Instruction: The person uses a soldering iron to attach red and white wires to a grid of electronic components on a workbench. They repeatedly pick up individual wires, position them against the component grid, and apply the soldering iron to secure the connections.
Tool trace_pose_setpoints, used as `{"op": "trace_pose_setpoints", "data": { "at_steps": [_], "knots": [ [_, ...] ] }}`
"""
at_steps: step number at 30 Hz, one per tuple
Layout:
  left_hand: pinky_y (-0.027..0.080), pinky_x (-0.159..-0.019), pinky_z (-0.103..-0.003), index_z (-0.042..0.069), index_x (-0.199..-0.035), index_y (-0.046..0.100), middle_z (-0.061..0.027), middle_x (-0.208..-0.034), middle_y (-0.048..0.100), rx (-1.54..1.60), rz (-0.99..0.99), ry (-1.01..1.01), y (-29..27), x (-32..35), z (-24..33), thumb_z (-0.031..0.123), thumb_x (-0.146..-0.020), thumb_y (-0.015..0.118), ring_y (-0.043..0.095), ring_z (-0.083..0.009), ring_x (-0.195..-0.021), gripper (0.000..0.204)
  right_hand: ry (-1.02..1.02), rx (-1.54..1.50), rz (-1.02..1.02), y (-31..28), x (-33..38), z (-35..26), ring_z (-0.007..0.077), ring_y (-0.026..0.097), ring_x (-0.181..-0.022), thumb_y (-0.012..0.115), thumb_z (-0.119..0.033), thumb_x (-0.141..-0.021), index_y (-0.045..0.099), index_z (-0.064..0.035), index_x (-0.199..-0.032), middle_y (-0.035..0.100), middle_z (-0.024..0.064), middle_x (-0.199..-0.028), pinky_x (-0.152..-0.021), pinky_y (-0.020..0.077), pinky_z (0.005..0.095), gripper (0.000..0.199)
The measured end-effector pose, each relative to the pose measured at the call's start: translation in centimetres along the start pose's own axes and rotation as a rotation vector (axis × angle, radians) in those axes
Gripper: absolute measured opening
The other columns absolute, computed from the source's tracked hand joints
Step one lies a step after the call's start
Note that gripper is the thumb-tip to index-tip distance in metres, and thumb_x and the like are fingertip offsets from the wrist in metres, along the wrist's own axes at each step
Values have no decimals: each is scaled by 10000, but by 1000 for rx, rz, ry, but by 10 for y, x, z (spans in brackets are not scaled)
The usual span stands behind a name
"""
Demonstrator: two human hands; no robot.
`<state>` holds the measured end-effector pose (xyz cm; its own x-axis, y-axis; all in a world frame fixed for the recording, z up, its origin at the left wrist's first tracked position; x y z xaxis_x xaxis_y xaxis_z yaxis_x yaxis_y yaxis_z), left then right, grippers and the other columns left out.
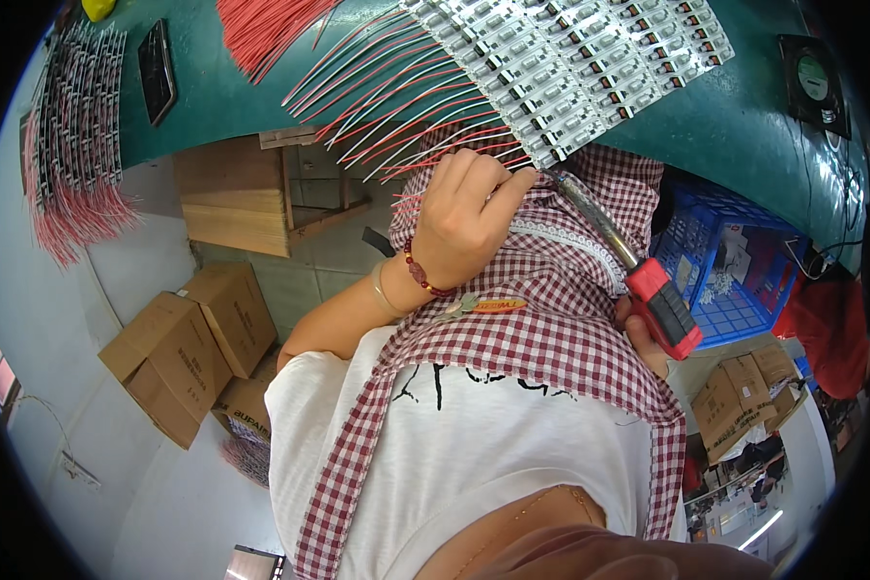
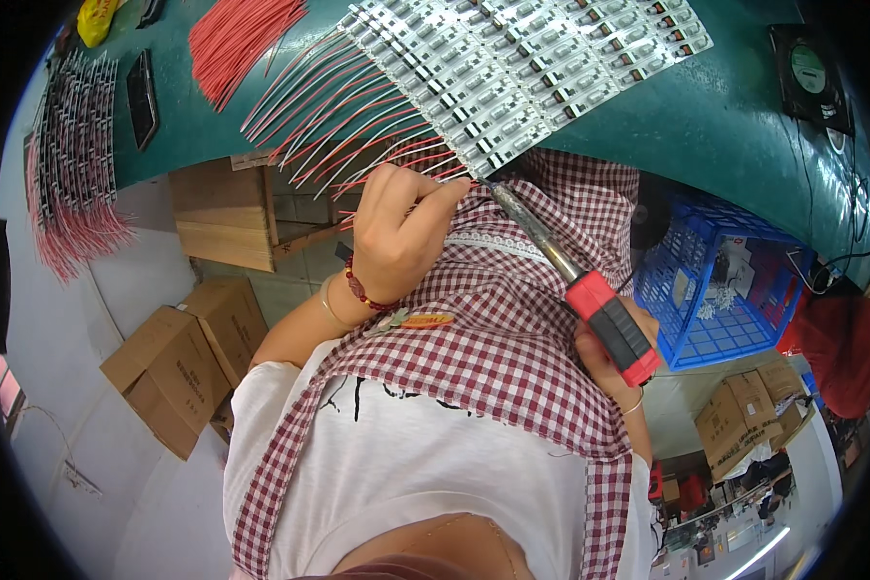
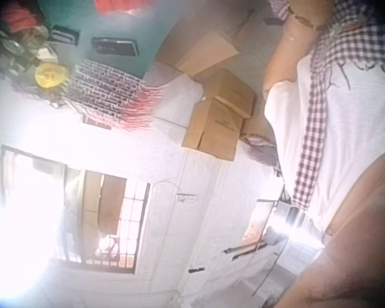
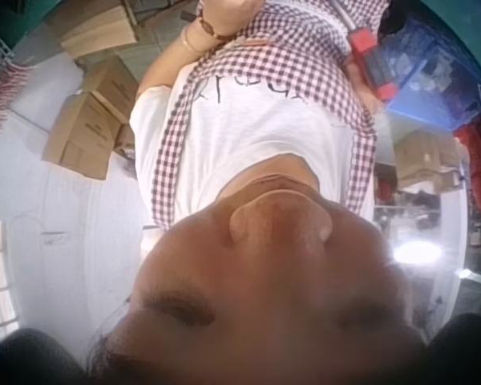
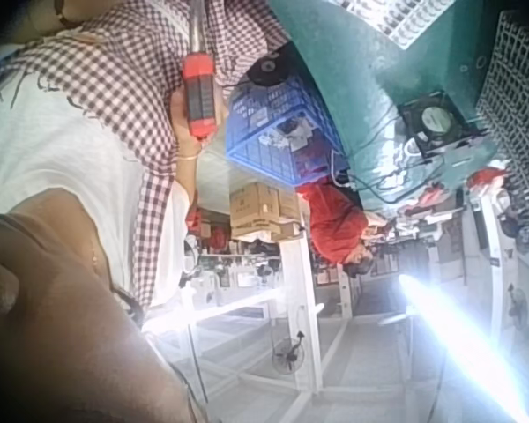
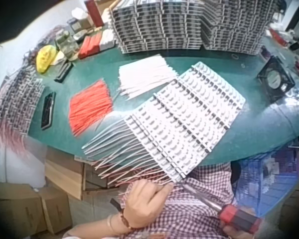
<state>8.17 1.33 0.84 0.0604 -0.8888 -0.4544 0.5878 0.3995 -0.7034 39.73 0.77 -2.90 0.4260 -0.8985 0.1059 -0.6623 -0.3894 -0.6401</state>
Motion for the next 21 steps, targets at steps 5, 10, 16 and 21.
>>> {"op": "trace_pose_setpoints", "data": {
  "at_steps": [5,10,16,21],
  "knots": [
    [409,-605,-332,24,-932,716,-44,-745,509,3,18,-39,0,-1,0,-87,-650,700,497,-213,-680,304,-23,-97,13,2,-10,-10,250,608,-630,737,-282,-798,664,-83,-809,637,70,-729,-560,445,351,212],
    [404,-619,-337,2,-938,698,-50,-756,497,-7,-1,-20,1,0,0,-2,-706,672,503,-219,-700,234,69,-311,-63,-7,-21,-26,212,603,-610,729,-349,-824,659,-63,-799,634,52,-676,-564,450,326,295],
    [401,-607,-337,29,-935,712,-43,-755,519,7,13,-37,-1,-1,0,-66,-673,716,504,-211,-682,279,117,-475,-50,-7,-28,-32,164,592,-634,719,-416,-842,657,-15,-852,629,46,-685,-593,452,303,405],
    [401,-626,-351,42,-884,686,-49,-763,527,-7,19,-73,-1,-1,-3,-41,-695,732,516,-226,-693,211,153,-639,-36,-2,-33,-35,149,503,-571,697,-462,-852,547,22,-1151,563,62,-670,-587,412,307,589]
  ]
}}
Point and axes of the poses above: each hand's wrist, its own x-axis away from the middle knuckle, its own y-axis out of the palm, z = x × y, the point moved 6 cm from there along -x, towards the middle knuckle
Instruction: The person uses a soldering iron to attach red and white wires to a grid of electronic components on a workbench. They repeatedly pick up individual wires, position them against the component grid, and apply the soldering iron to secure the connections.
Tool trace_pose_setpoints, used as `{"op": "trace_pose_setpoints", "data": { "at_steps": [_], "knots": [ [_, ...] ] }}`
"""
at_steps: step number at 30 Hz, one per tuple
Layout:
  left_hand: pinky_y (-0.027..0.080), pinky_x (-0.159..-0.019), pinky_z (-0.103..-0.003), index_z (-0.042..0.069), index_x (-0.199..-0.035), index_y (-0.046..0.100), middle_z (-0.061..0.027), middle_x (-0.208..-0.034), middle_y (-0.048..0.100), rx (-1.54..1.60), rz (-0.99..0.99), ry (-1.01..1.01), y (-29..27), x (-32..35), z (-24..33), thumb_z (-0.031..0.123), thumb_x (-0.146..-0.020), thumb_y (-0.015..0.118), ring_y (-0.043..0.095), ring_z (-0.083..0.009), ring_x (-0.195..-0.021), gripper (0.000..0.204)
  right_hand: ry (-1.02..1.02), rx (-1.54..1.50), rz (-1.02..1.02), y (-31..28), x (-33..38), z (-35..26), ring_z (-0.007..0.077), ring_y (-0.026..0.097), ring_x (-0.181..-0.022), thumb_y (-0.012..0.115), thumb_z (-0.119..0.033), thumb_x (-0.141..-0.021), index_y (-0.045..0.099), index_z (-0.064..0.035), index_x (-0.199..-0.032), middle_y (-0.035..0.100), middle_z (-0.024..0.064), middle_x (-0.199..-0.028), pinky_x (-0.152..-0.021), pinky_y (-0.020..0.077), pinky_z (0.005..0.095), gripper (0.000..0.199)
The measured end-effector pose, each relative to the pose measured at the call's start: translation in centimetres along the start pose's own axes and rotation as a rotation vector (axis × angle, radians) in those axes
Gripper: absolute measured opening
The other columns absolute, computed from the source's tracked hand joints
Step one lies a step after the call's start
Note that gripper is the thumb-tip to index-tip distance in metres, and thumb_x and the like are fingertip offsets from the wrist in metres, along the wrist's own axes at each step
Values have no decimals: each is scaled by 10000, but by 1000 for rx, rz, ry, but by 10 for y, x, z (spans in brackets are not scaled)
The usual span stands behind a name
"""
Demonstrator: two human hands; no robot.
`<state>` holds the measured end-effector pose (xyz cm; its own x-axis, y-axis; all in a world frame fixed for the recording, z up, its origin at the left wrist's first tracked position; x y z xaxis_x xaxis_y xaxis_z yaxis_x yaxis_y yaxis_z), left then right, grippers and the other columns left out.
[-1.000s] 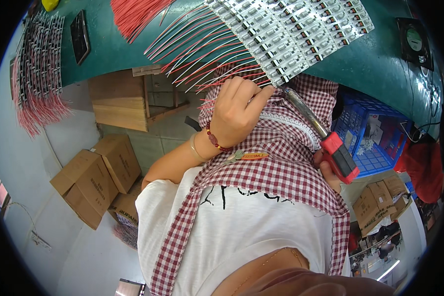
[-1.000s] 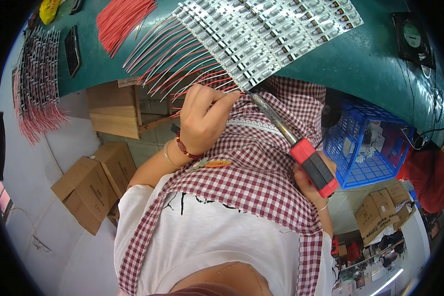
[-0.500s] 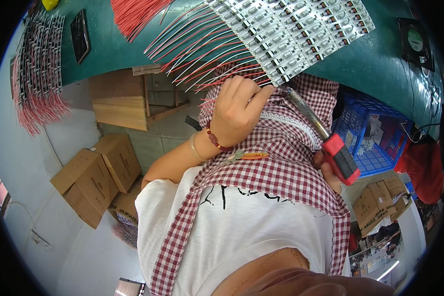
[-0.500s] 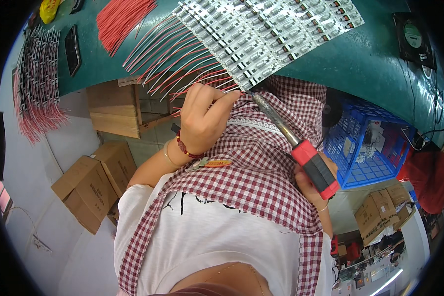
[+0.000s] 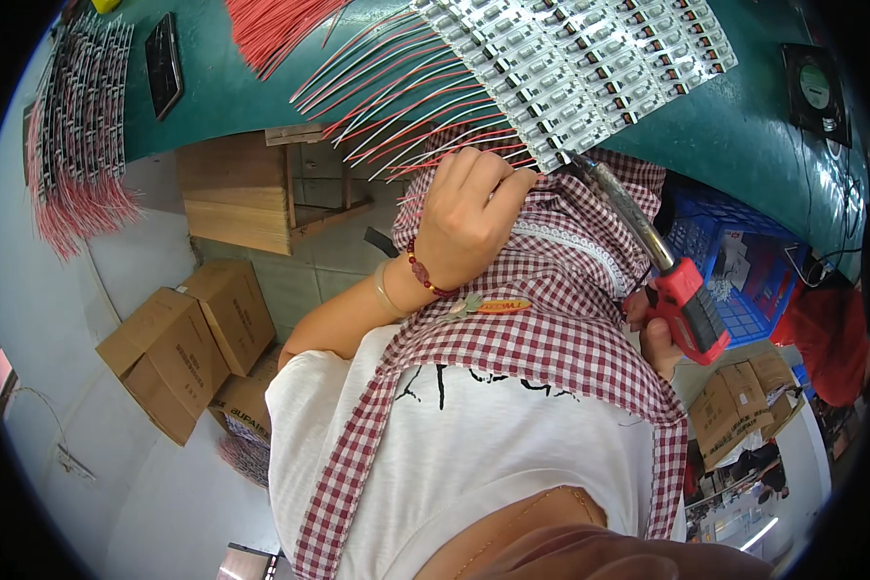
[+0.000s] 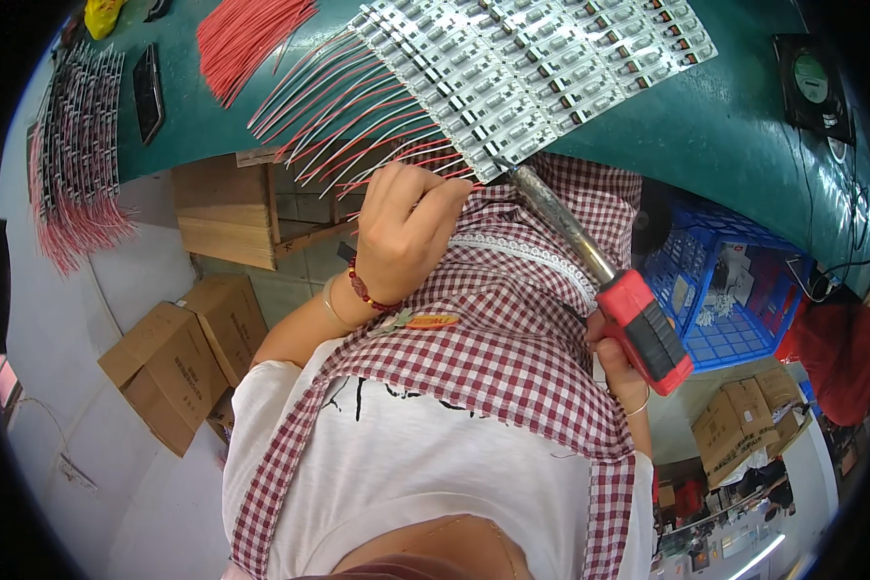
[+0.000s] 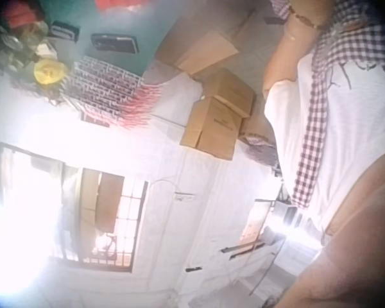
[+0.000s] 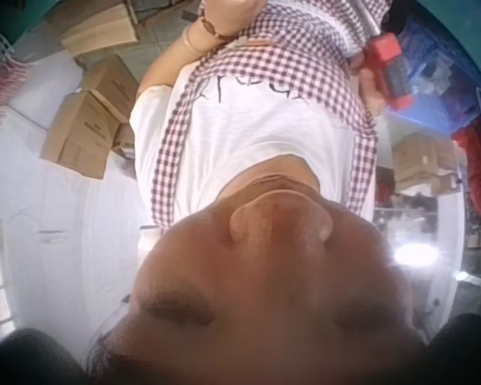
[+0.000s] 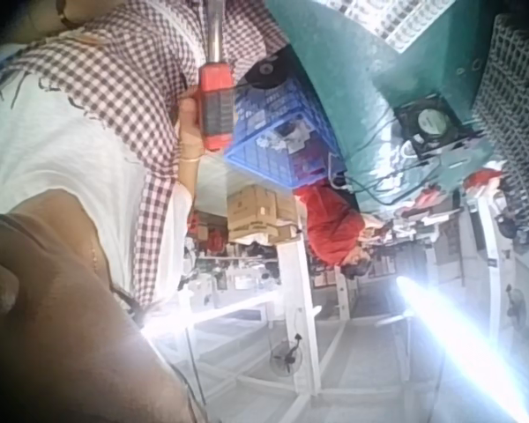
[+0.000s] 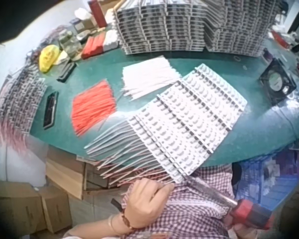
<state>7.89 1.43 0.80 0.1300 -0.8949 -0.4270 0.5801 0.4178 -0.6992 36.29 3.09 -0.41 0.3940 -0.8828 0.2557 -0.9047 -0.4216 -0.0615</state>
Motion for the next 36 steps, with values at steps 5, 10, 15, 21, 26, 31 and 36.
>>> {"op": "trace_pose_setpoints", "data": {
  "at_steps": [5,10,15,21,26,31,36],
  "knots": [
    [416,-651,-367,54,-838,665,-47,-784,571,27,-30,-111,-15,-1,-1,-9,-709,750,546,-243,-724,166,-26,-98,0,16,-21,-16,127,465,-528,694,-480,-849,497,23,-1231,535,59,-650,-552,395,287,662],
    [392,-709,-367,88,-832,634,-26,-854,617,-39,43,-219,-59,-2,-30,63,-758,732,559,-231,-791,126,-30,-68,-4,23,-35,-22,123,460,-521,670,-455,-881,490,30,-1240,534,61,-651,-534,395,276,630],
    [386,-735,-365,89,-836,623,-28,-861,606,-150,105,-118,-37,-29,-56,48,-763,713,556,-235,-817,123,36,-6,-76,49,-55,-30,127,470,-555,661,-420,-907,494,28,-1276,545,65,-675,-548,393,271,603],
    [383,-734,-361,83,-832,621,-26,-857,602,-156,72,-148,-27,-35,-56,35,-762,712,547,-233,-810,125,66,-45,-129,55,-58,-29,99,544,-696,618,-184,-957,641,-5,-993,593,7,-793,-636,442,257,185],
    [398,-705,-354,75,-863,654,-38,-840,569,-173,50,-84,-24,-35,-54,4,-736,694,530,-229,-784,151,10,212,-120,46,-49,-8,171,610,-731,643,-160,-920,662,-20,-1056,649,46,-845,-671,485,314,196],
    [424,-657,-330,75,-919,690,-35,-821,541,-176,53,0,-25,-34,-52,-20,-673,677,508,-209,-749,264,-144,511,-111,45,-52,-8,242,639,-699,712,-148,-827,691,-40,-993,652,93,-821,-622,490,330,199],
    [433,-640,-317,74,-928,695,-35,-814,533,-157,62,15,-25,-34,-52,-32,-652,670,505,-200,-742,297,-241,580,-132,53,-57,-21,260,622,-634,714,-107,-771,689,-29,-915,629,102,-781,-536,462,333,166]
  ]
}}
Point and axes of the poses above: each hand's wrist, its own x-axis away from the middle knuckle, its own y-axis out of the palm, z = x × y, the point moved 6 cm from there along -x, towards the middle knuckle
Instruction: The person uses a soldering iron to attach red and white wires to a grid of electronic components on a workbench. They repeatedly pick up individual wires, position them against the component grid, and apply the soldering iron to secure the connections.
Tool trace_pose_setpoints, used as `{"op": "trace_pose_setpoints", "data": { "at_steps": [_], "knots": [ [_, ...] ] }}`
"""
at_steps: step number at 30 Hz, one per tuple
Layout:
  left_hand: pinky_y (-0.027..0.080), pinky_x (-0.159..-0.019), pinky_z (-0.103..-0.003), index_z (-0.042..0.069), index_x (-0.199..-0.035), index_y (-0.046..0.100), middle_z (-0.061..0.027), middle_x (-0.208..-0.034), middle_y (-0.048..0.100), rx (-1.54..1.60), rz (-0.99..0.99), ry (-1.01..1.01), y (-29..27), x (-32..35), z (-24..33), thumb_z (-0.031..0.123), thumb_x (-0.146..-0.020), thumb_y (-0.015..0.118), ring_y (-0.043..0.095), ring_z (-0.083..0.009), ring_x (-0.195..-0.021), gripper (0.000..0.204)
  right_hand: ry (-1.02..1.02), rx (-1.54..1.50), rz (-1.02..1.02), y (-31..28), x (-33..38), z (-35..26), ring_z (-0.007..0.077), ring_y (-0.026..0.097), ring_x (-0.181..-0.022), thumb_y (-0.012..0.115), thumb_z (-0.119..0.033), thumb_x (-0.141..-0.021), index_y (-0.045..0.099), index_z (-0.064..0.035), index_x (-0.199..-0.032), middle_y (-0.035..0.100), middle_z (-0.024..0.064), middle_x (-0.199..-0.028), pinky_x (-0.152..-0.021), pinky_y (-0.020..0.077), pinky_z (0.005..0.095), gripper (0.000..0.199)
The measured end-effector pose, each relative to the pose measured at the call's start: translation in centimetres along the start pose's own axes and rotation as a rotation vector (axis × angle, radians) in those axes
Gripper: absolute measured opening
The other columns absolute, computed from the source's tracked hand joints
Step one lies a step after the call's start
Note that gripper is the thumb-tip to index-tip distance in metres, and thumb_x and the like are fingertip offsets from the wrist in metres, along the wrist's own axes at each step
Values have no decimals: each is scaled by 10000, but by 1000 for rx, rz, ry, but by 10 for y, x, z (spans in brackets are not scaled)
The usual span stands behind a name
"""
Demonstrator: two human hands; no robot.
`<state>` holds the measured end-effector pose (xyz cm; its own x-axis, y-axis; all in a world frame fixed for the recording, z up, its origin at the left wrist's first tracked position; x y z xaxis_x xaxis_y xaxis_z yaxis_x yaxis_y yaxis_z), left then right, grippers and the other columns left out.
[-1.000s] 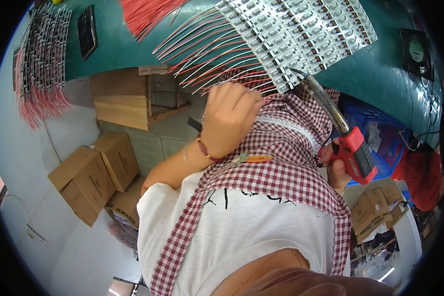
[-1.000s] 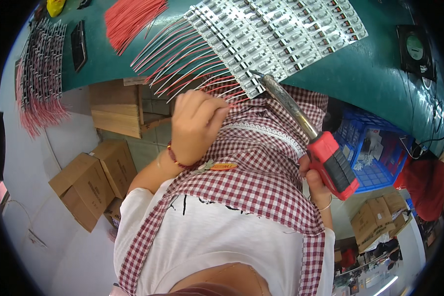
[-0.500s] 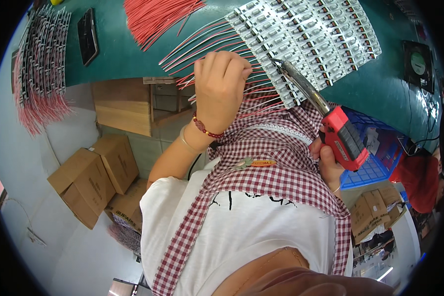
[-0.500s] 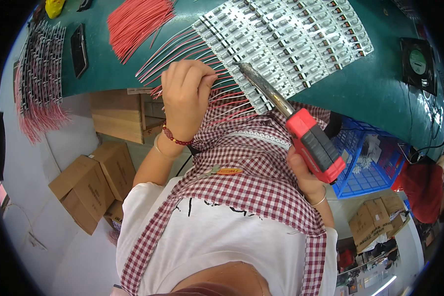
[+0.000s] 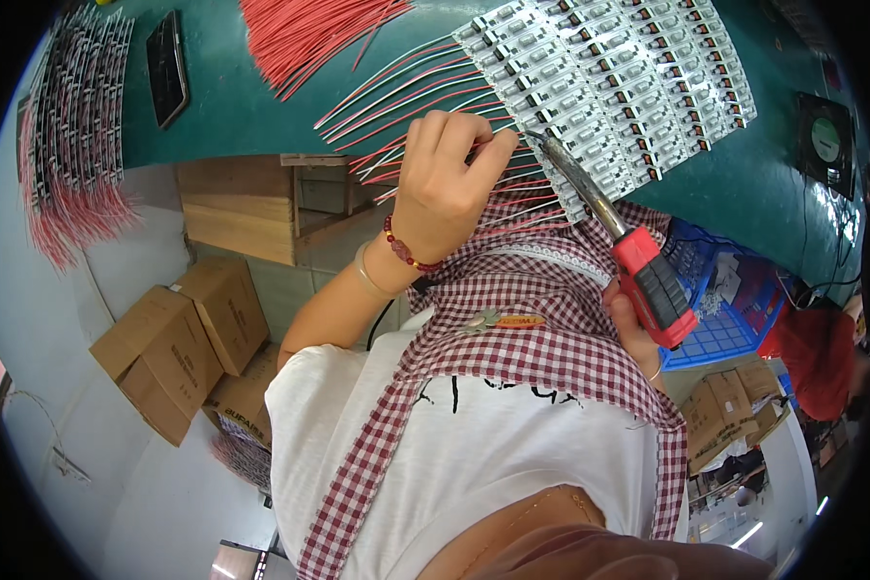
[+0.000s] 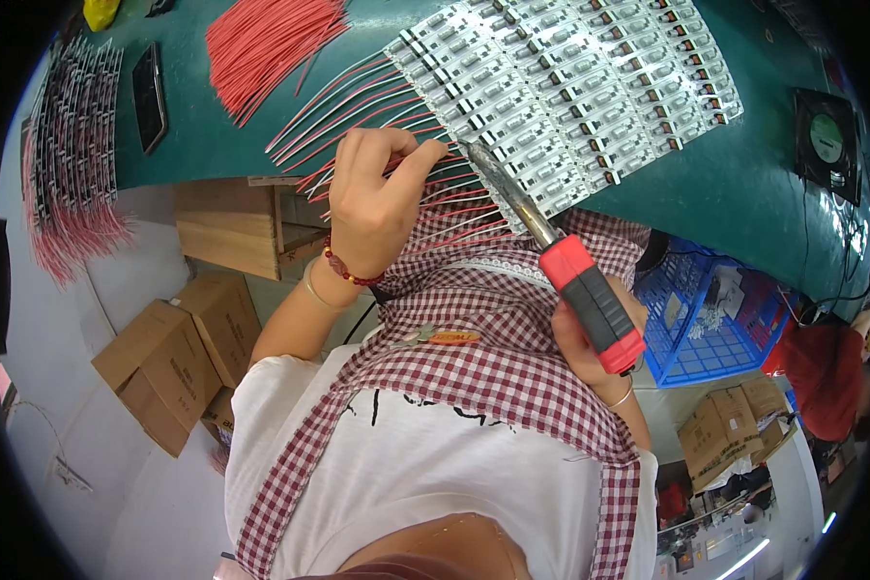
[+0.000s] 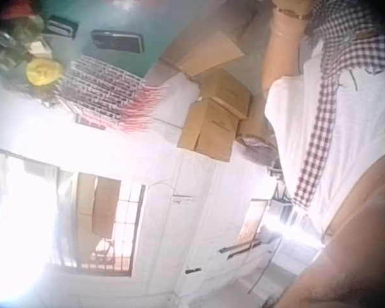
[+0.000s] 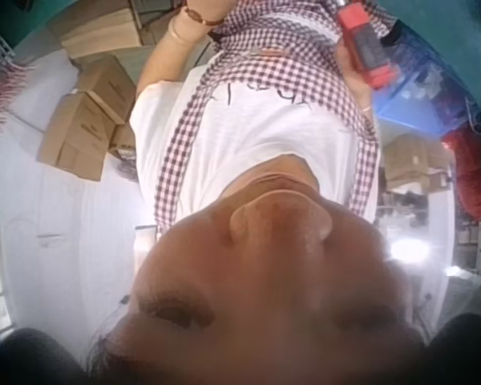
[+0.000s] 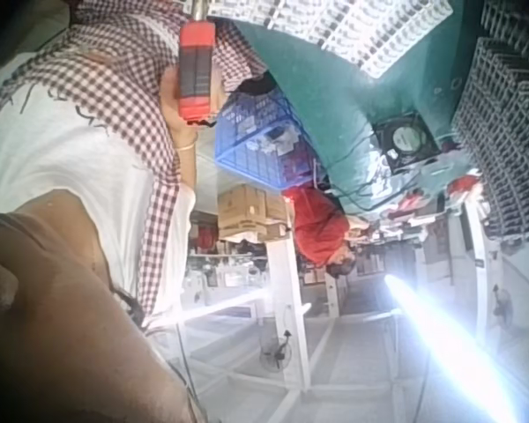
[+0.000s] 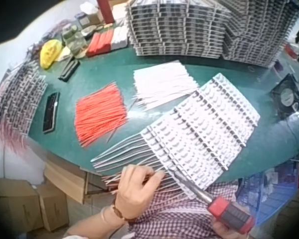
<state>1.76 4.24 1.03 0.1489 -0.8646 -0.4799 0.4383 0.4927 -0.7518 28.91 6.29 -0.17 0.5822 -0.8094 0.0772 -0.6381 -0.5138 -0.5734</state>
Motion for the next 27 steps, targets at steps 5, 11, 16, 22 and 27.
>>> {"op": "trace_pose_setpoints", "data": {
  "at_steps": [5,11,16,22,27],
  "knots": [
    [392,-678,-344,26,-941,665,-56,-850,519,22,-33,31,2,1,2,53,-719,626,498,-219,-778,226,-26,-3,69,-1,4,-4,274,605,-603,705,-85,-752,679,-23,-880,622,118,-761,-517,450,344,144],
    [422,-659,-334,48,-942,681,-51,-831,524,12,-33,14,0,-2,4,-8,-691,648,503,-216,-759,260,-109,86,44,-4,-7,-19,289,621,-619,692,-36,-739,681,-19,-879,636,133,-771,-531,465,349,142],
    [437,-657,-330,58,-944,689,-48,-831,527,8,-43,-2,0,-3,4,-43,-676,663,508,-215,-758,288,34,50,82,-6,13,5,295,638,-661,708,-37,-754,685,-20,-900,654,137,-812,-560,486,349,149],
    [433,-663,-334,59,-950,686,-49,-834,529,12,-53,-7,-1,-3,4,-38,-672,673,511,-218,-761,295,59,13,106,-9,16,8,296,655,-707,712,-61,-789,693,-13,-940,669,135,-863,-604,511,344,160],
    [412,-678,-340,64,-929,687,-43,-832,546,-22,-69,-16,-3,-4,7,-18,-681,689,524,-216,-768,260,72,-75,93,-10,13,6,283,653,-709,698,-56,-808,690,-5,-934,666,134,-862,-604,508,345,136]
  ]
}}
Point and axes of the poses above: each hand's wrist, its own x-axis away from the middle knuckle, its own y-axis out of the palm, z = x × y, the point moved 6 cm from there along -x, towards the middle knuckle
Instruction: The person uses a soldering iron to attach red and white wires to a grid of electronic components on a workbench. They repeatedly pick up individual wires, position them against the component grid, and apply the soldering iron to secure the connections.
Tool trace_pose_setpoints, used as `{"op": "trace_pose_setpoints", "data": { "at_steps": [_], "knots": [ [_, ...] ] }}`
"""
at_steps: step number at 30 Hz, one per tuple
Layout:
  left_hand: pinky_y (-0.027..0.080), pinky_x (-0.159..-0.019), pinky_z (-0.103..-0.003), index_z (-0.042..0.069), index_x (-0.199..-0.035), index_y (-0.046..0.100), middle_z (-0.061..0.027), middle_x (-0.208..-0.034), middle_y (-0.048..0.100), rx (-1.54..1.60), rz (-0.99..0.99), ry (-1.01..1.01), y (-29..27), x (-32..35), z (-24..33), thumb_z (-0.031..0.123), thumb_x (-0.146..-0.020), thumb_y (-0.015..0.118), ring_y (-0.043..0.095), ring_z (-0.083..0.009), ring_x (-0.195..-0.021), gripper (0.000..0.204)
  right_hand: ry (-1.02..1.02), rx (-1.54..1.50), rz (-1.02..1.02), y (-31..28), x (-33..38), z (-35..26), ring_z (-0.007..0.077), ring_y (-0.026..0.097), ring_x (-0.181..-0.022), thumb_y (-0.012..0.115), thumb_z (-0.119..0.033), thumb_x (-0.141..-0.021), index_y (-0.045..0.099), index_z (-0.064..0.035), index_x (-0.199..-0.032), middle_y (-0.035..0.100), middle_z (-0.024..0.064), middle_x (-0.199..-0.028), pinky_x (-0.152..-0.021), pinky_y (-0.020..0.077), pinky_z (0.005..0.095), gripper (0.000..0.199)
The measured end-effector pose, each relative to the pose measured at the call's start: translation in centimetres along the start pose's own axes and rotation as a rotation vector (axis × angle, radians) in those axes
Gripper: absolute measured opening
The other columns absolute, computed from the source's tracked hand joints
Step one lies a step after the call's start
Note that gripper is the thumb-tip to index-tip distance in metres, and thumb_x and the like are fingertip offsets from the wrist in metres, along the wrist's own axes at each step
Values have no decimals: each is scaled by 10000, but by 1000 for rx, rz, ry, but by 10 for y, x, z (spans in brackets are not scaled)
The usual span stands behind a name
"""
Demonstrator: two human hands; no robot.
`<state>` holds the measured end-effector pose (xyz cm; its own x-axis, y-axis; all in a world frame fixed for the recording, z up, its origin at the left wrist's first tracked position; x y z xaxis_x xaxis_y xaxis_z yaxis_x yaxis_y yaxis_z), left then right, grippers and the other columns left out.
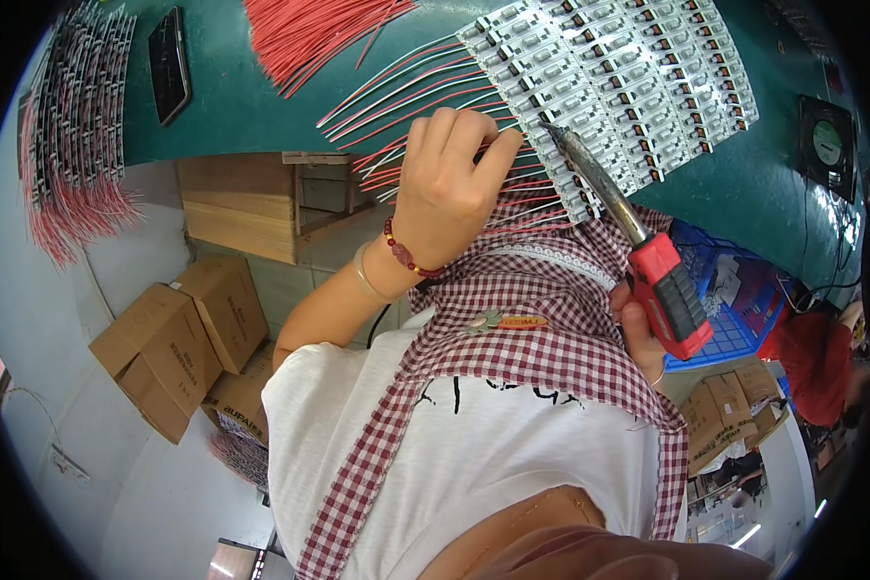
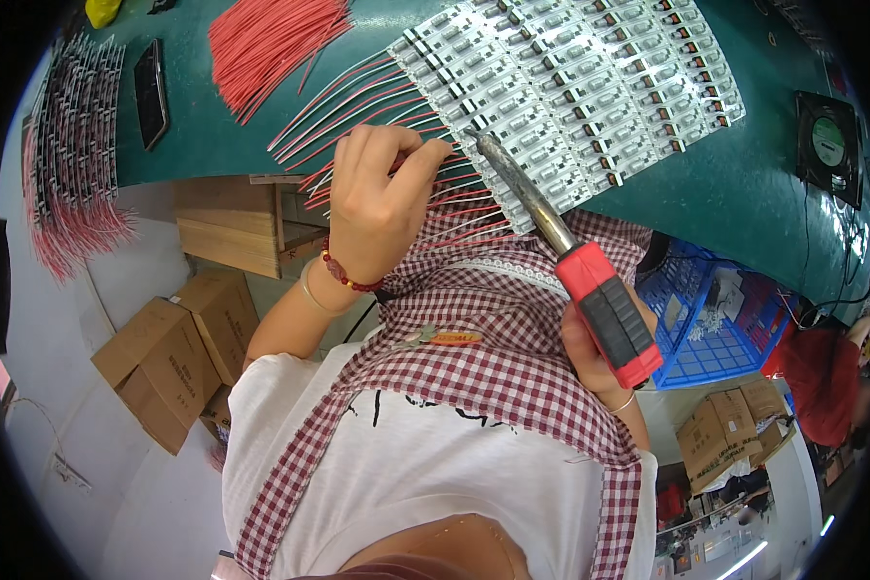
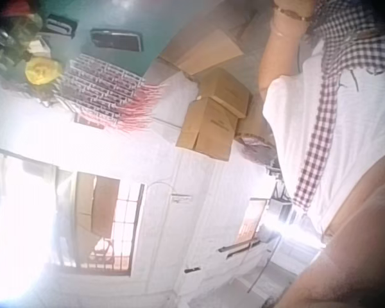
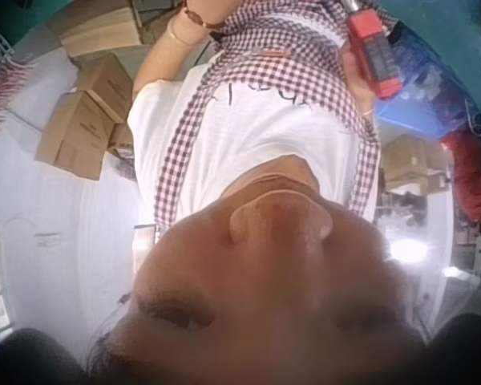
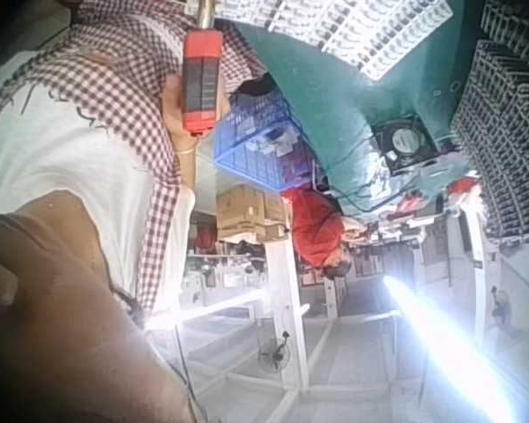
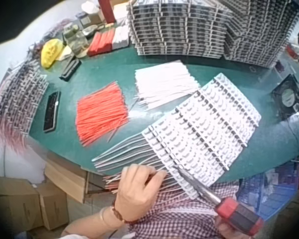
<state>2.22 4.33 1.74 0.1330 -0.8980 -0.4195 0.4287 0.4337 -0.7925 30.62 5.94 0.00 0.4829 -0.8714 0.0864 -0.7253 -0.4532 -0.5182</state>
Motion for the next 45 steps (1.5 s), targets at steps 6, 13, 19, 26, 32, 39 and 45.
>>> {"op": "trace_pose_setpoints", "data": {
  "at_steps": [6,13,19,26,32,39,45],
  "knots": [
    [402,-691,-348,80,-898,686,-23,-851,595,-76,120,-71,-11,-8,-17,11,-751,715,557,-212,-783,166,137,30,-26,2,14,42,140,508,-599,636,-230,-918,524,35,-1243,582,81,-725,-554,406,275,434],
    [383,-693,-347,95,-864,691,-8,-864,605,-90,156,-123,-10,-7,-16,38,-753,736,545,-207,-791,133,-89,117,-188,22,-18,-10,106,477,-554,608,-236,-950,487,55,-1274,562,72,-680,-532,385,251,453],
    [379,-697,-350,94,-860,688,-6,-859,602,-30,102,-107,-2,-7,-20,33,-734,745,541,-204,-791,151,-35,-61,-147,21,-20,-14,109,486,-566,596,-210,-956,487,56,-1275,568,77,-688,-538,390,247,430],
    [364,-723,-348,102,-853,675,3,-851,604,-40,68,-121,-1,-9,-18,36,-739,738,549,-203,-798,146,49,-231,-89,22,-22,-23,112,491,-570,602,-196,-950,497,46,-1275,572,81,-691,-539,395,250,418],
    [355,-741,-369,101,-866,642,-22,-856,589,-8,10,-187,0,-14,-17,39,-767,707,547,-233,-827,134,-5,-62,-134,21,-14,-7,117,493,-572,614,-179,-939,505,44,-1275,572,86,-693,-532,395,255,418],
    [360,-741,-384,81,-878,605,-53,-870,559,-86,-4,-193,8,-9,-14,10,-776,683,541,-251,-844,146,180,-269,-186,21,-5,3,218,618,-1054,648,-98,-920,593,-5,-1251,649,118,-1142,-902,487,350,348],
    [378,-713,-372,68,-890,618,-54,-870,562,-21,-11,-157,1,-7,-14,5,-773,691,547,-246,-816,151,140,-121,-180,19,-6,7,229,661,-942,697,-127,-874,648,-17,-1166,677,128,-1067,-812,511,334,315]
  ]
}}
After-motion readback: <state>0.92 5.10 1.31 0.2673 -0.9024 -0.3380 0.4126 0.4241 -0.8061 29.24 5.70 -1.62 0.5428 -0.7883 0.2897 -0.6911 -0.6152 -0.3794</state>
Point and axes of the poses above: each hand's wrist, its own x-axis away from the middle knuckle, its own y-axis out of the palm, z = x × y, the point moved 6 cm from there along -x, towards the middle knuckle
